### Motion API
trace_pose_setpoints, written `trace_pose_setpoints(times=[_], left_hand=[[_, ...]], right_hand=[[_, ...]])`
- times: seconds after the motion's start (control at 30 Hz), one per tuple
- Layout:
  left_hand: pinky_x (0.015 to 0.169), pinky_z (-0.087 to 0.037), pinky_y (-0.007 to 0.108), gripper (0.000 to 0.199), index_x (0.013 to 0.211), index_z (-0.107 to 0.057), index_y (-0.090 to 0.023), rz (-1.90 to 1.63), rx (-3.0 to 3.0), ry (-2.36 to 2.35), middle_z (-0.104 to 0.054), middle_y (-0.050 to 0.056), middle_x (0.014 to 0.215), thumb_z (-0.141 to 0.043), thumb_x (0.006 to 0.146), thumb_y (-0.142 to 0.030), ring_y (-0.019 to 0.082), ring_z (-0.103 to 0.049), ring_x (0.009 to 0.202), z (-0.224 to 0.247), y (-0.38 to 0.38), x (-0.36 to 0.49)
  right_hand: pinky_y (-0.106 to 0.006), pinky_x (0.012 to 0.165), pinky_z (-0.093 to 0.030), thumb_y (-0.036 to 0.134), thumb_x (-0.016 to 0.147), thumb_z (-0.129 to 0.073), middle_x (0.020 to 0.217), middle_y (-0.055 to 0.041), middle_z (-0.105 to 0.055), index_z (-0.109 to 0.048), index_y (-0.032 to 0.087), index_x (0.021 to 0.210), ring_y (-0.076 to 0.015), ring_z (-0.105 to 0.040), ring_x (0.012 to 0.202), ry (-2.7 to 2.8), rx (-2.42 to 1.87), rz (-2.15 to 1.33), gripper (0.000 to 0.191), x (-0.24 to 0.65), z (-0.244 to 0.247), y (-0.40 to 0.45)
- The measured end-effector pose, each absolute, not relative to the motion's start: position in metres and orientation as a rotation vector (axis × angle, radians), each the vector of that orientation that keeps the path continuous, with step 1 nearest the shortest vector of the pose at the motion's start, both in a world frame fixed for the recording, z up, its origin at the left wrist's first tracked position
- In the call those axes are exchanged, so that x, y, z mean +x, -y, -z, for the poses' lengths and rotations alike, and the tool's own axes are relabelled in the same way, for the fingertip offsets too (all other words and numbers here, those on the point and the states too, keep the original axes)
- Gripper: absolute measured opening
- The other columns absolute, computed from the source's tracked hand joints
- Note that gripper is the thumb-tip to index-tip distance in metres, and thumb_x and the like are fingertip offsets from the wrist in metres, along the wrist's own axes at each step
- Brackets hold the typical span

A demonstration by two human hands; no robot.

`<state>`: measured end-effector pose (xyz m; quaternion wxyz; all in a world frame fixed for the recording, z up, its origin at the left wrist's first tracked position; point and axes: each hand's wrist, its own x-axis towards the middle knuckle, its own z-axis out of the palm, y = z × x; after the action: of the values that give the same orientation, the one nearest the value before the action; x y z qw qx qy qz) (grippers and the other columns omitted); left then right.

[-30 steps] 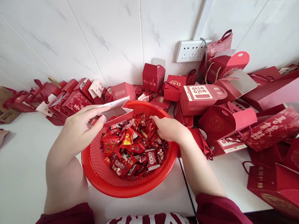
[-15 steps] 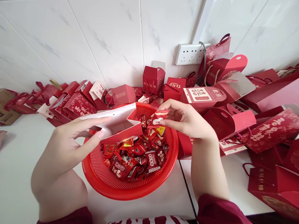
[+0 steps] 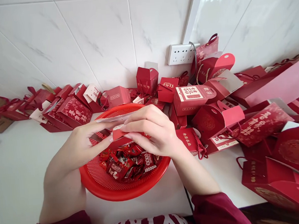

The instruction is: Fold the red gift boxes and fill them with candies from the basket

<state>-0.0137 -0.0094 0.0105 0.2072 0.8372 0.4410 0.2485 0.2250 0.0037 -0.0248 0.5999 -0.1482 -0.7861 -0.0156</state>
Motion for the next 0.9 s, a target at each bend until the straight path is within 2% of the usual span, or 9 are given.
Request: trace_pose_setpoints(times=[0.13,0.23,0.33,0.5,0.63,0.73,0.8,0.9], left_hand=[[0.113,-0.05,0.038,0.041,0.137,-0.066,-0.035,-0.649,2.355,-1.22,-0.067,-0.003,0.14,-0.062,0.096,-0.037,0.024,-0.062,0.13,-0.012,0.013,-0.015],[0.109,-0.052,0.039,0.04,0.135,-0.068,-0.032,-0.652,2.334,-1.245,-0.068,0.0,0.138,-0.06,0.097,-0.037,0.025,-0.064,0.126,-0.011,0.009,-0.016],[0.102,-0.056,0.038,0.037,0.132,-0.07,-0.031,-0.672,2.307,-1.266,-0.07,0.001,0.134,-0.059,0.097,-0.036,0.025,-0.068,0.118,-0.007,0.003,-0.017],[0.102,-0.056,0.037,0.033,0.125,-0.073,-0.028,-0.696,2.262,-1.289,-0.072,0.002,0.129,-0.059,0.097,-0.037,0.026,-0.066,0.121,-0.004,-0.004,-0.021],[0.095,-0.058,0.034,0.035,0.127,-0.072,-0.027,-0.713,2.223,-1.29,-0.07,0.002,0.134,-0.06,0.097,-0.038,0.025,-0.065,0.122,-0.002,-0.008,-0.026],[0.1,-0.056,0.035,0.037,0.13,-0.07,-0.027,-0.733,2.211,-1.266,-0.068,0.002,0.137,-0.061,0.096,-0.038,0.024,-0.065,0.122,-0.002,-0.01,-0.027],[0.102,-0.055,0.036,0.038,0.13,-0.07,-0.026,-0.75,2.195,-1.248,-0.068,0.004,0.137,-0.062,0.095,-0.038,0.024,-0.065,0.122,-0.003,-0.012,-0.028],[0.094,-0.06,0.036,0.039,0.129,-0.071,-0.023,-0.772,2.133,-1.273,-0.068,0.006,0.137,-0.063,0.094,-0.04,0.025,-0.068,0.117,-0.002,-0.014,-0.028]], right_hand=[[-0.036,0.066,-0.063,0.018,0.09,-0.069,0.094,-0.0037,-0.077,-0.072,0.027,0.111,-0.0203,-0.074,0.079,1.782,-0.364,0.088,0.024,0.23,0.024,-0.001],[-0.035,0.061,-0.063,0.016,0.087,-0.072,0.088,-0.0026,-0.078,-0.071,0.028,0.11,-0.0202,-0.074,0.073,1.691,-0.374,0.085,0.026,0.226,0.027,0.002],[-0.035,0.064,-0.064,0.015,0.087,-0.073,0.088,-0.0021,-0.078,-0.07,0.027,0.108,-0.02,-0.075,0.076,1.594,-0.503,0.015,0.025,0.22,0.031,0.004],[-0.033,0.074,-0.064,0.024,0.091,-0.073,0.091,-0.0012,-0.077,-0.067,0.025,0.098,-0.017,-0.075,0.081,1.552,-0.861,-0.135,0.009,0.212,0.037,0.001],[-0.034,0.078,-0.062,0.025,0.092,-0.072,0.088,-0.0014,-0.076,-0.065,0.025,0.091,-0.0174,-0.074,0.082,1.565,-0.889,-0.132,0.007,0.211,0.042,-0.005],[-0.039,0.08,-0.06,0.026,0.093,-0.069,0.088,-0.0028,-0.077,-0.064,0.026,0.09,-0.0201,-0.074,0.084,1.635,-0.842,-0.004,0.006,0.212,0.044,-0.007],[-0.042,0.086,-0.057,0.023,0.094,-0.067,0.096,-0.0034,-0.079,-0.066,0.027,0.093,-0.0218,-0.074,0.092,1.739,-0.826,0.129,0.004,0.213,0.044,-0.008],[-0.048,0.102,-0.05,0.02,0.097,-0.062,0.129,-0.0061,-0.073,-0.071,0.028,0.107,-0.0258,-0.065,0.122,1.982,-0.907,0.258,0.016,0.215,0.041,-0.009]])
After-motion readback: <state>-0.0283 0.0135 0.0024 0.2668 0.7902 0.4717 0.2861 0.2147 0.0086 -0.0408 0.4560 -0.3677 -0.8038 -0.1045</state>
